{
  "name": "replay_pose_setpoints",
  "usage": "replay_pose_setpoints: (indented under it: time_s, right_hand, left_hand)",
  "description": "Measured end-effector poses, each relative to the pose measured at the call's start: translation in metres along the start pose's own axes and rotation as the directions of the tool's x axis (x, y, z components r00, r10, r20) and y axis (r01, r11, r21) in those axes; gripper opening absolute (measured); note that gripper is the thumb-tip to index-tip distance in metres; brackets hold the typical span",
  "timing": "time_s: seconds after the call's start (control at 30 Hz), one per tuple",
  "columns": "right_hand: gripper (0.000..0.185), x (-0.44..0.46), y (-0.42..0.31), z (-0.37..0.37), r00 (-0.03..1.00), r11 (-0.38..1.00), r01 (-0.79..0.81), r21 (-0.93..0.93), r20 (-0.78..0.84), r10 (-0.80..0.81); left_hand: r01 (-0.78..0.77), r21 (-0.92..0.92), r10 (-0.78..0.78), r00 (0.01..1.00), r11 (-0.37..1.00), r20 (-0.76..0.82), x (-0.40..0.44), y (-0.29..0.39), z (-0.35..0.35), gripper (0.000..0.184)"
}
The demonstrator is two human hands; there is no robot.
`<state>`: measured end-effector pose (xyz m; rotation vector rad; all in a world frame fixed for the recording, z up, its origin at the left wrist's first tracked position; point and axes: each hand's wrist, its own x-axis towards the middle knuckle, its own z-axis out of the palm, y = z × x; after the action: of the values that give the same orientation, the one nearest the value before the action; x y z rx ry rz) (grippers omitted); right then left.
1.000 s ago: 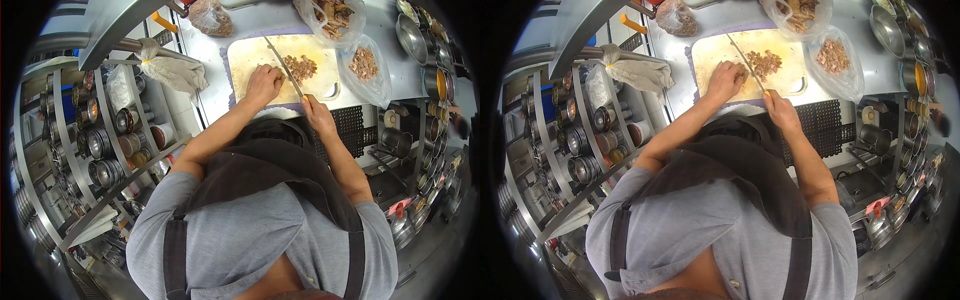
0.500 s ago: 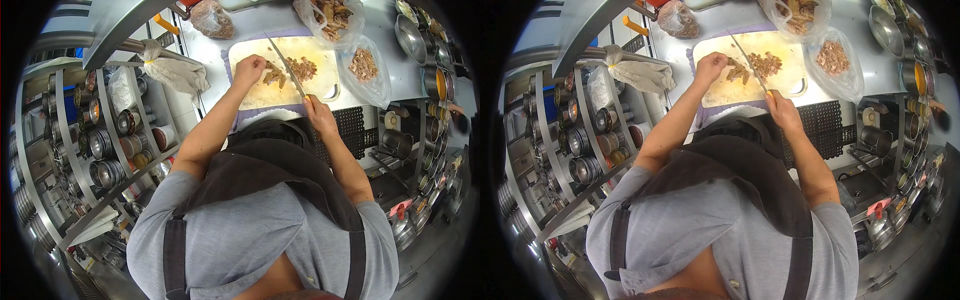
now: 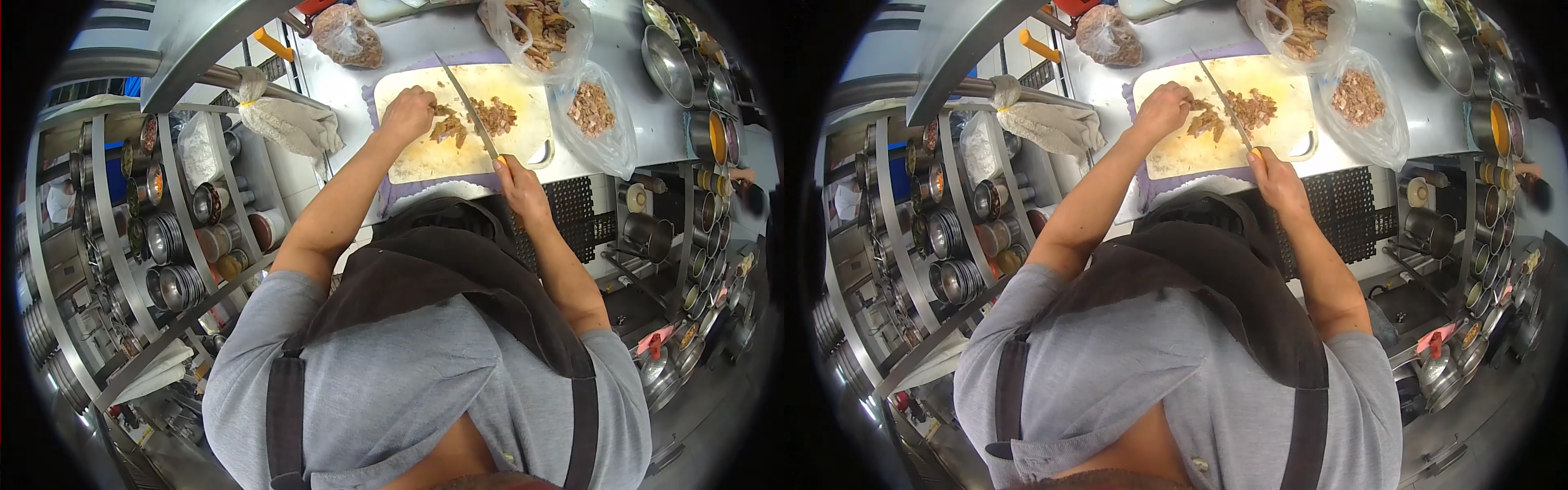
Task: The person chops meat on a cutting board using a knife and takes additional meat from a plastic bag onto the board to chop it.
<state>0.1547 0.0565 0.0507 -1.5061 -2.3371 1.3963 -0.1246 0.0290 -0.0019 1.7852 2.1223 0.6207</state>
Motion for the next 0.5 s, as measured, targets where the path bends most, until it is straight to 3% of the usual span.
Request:
replay_pose_setpoints:
  time_s: [0.13, 0.37, 0.43, 0.5]
  right_hand:
    - [0.038, 0.001, -0.014, 0.001, 1.000, 0.999, -0.006, 0.039, 0.028, 0.005]
    - [0.039, 0.003, -0.030, 0.018, 0.986, 0.997, 0.076, 0.027, 0.149, -0.079]
    - [0.039, 0.006, -0.029, 0.024, 0.986, 0.996, 0.083, 0.023, 0.143, -0.086]
    - [0.039, 0.009, -0.025, 0.028, 0.988, 0.996, 0.079, 0.033, 0.134, -0.083]
  left_hand:
    - [0.000, -0.047, 0.001, 0.999, 0.999, 0.034, -0.021, 0.006, 0.001, 0.012]
    - [0.146, -0.029, -0.147, 0.988, 0.989, -0.039, -0.055, 0.015, 0.000, 0.010]
    - [0.115, -0.080, -0.126, 0.980, 0.990, -0.151, -0.053, 0.023, -0.002, 0.015]
    - [0.087, -0.068, -0.095, 0.987, 0.994, -0.126, -0.047, 0.025, 0.001, 0.018]
